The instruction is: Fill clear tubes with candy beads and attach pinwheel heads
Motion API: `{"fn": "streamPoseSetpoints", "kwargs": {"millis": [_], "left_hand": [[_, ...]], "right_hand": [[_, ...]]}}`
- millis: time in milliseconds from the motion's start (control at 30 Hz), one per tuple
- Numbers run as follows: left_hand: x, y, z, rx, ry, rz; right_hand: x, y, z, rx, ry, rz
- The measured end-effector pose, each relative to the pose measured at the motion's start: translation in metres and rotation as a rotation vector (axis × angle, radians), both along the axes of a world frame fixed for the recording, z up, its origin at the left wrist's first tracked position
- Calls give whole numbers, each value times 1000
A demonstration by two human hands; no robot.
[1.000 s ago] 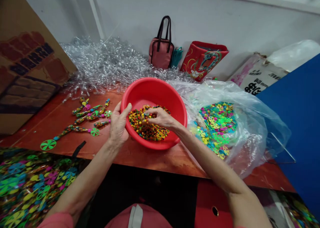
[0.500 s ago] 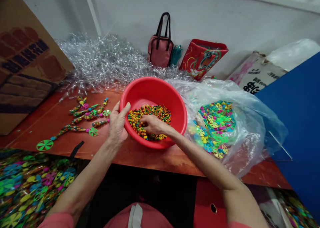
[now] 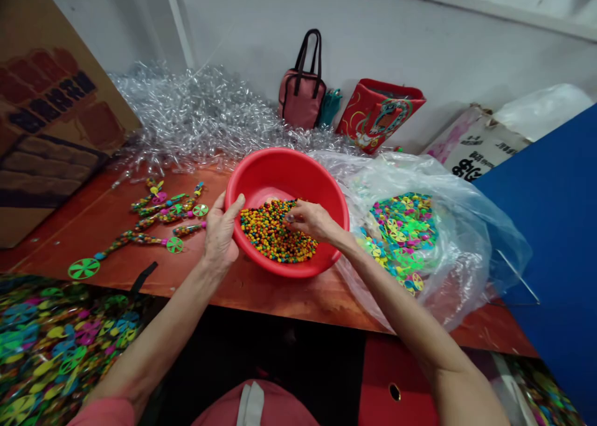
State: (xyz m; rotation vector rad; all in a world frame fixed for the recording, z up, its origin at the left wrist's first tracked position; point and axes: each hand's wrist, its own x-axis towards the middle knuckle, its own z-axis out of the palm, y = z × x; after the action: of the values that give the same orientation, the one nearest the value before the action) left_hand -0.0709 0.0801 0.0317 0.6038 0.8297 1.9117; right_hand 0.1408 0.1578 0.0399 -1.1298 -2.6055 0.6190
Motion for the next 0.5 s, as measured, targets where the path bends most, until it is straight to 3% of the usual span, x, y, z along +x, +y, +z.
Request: {"fn": "streamPoseSetpoints", "kwargs": {"millis": [100,200,333,500], "left_hand": [[4,-2,4,11,13,-21],[6,-1,6,21,28,-28],[0,3,1,11,51,11],[-17,11,-15,-34,47,15]], "right_hand": [[0,-8,-5,279,-524,-34],[-16,-23,-13,273,-627,93],[-38,-25,-16,59,-236,235],[-32,-7,-5,-423,448,138]]}}
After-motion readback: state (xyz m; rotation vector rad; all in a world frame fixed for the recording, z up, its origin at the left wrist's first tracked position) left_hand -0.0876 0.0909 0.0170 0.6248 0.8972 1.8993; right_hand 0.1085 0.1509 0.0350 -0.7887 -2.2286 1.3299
